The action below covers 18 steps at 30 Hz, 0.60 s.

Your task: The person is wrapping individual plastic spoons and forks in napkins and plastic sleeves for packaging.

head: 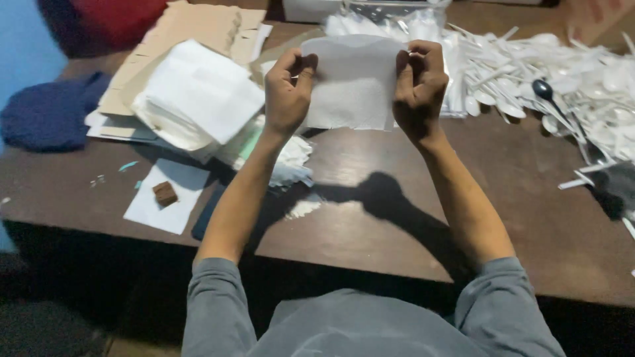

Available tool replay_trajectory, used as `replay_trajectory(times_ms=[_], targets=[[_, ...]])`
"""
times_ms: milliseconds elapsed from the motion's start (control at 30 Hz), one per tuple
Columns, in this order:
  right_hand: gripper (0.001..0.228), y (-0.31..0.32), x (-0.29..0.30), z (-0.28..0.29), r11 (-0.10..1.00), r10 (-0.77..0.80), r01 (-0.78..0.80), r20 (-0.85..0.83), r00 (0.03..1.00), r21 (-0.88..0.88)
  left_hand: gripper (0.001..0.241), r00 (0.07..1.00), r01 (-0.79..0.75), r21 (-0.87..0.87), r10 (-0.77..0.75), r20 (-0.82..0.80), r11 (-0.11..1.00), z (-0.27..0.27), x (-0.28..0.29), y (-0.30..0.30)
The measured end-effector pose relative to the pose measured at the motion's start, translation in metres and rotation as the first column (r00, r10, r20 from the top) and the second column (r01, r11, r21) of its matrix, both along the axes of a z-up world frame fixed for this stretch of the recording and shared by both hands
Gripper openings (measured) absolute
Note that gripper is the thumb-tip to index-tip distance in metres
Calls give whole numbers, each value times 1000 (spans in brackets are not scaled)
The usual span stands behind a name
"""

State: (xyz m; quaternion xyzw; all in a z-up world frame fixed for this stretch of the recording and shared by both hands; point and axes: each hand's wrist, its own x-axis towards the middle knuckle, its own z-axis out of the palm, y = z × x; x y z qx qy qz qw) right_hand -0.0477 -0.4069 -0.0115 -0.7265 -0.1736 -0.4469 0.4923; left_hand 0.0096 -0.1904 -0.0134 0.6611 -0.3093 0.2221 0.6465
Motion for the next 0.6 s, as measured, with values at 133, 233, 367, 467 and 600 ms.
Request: replay_trajectory(times_ms=[133, 233, 367, 467, 600], targets=[[2, -61, -49, -14, 983, -179, 174, -81, 980, -65, 21, 998, 57, 51, -55, -43, 997, -22, -20, -73], [9, -95, -74, -35, 955, -284, 260, -183, 941, -144, 17, 995, 56, 188, -39, -93, 981, -49, -30, -107], [16, -129, -88, -87, 933, -325, 246, -322, 889, -262, 22, 989, 64, 380, -9, -144, 923, -101, -39, -130], [20, -139, -92, -118, 910, -364, 214, -436, 823, -355, 27, 993, 33, 526, 34, -117, 850, -125, -46, -127], [23, -147, -90, -148, 790, -562, 204, -551, 616, -578, 32, 992, 24, 788, 86, -97, 615, -142, -50, -122]])
